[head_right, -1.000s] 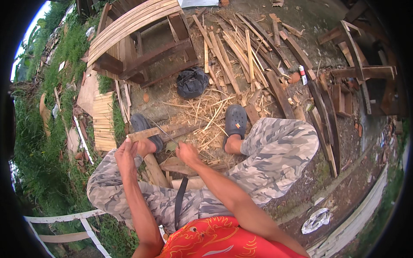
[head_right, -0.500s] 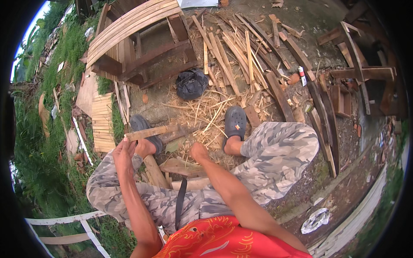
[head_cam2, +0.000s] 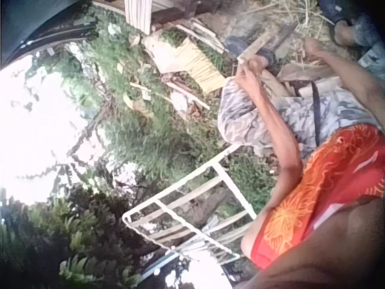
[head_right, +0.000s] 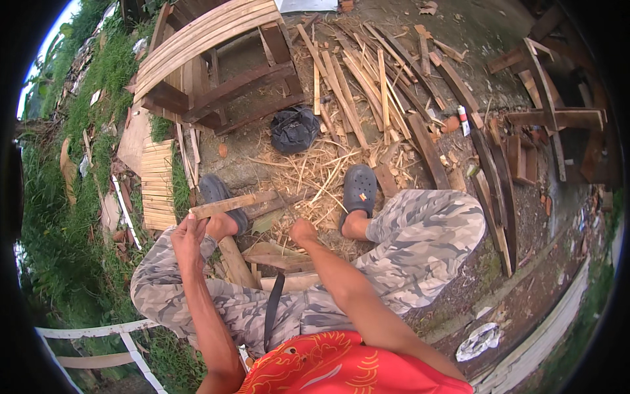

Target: The person sits on the ground and uses a curved blade to shave thin strips from a wooden stick, repeatedly peeling the wood and placing the shavings on the ground. The person occasionally lifts the stick to inspect it before continuing to shave.

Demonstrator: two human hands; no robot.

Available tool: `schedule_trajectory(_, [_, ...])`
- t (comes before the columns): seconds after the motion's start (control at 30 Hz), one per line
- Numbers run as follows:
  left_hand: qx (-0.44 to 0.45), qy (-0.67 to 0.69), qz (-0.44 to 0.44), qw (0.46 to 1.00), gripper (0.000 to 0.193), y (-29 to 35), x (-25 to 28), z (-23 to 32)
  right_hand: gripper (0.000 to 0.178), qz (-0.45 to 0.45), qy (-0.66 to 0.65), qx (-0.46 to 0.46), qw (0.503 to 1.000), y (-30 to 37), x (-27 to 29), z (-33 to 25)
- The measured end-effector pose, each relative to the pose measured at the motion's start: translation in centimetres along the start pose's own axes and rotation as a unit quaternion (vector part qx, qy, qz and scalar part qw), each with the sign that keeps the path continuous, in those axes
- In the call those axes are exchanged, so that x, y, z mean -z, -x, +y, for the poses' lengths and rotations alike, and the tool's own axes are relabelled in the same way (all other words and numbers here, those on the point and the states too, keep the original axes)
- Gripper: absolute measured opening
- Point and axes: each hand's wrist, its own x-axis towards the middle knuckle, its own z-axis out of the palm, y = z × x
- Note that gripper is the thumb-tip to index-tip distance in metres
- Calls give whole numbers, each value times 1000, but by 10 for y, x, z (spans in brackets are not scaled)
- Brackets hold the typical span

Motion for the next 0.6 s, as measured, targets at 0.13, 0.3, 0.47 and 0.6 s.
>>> schedule_trajectory(0.13, [-48, -1, -14, 999, 35, 1, -7, -2, 44, 65, -44, 61, 995, 4, 8, -11])
schedule_trajectory(0.3, [-71, -60, 1, 996, 31, 6, -13, -2, 43, 141, -150, 173, 963, 3, -9, -19])
schedule_trajectory(0.47, [-94, -96, -4, 991, 32, 5, -14, 1, 35, 78, 6, 81, 994, 7, -17, -1])
schedule_trajectory(0.6, [-122, -182, 10, 976, 32, 2, -13, -2, 40, 79, -54, 199, 975, 11, -17, -11])
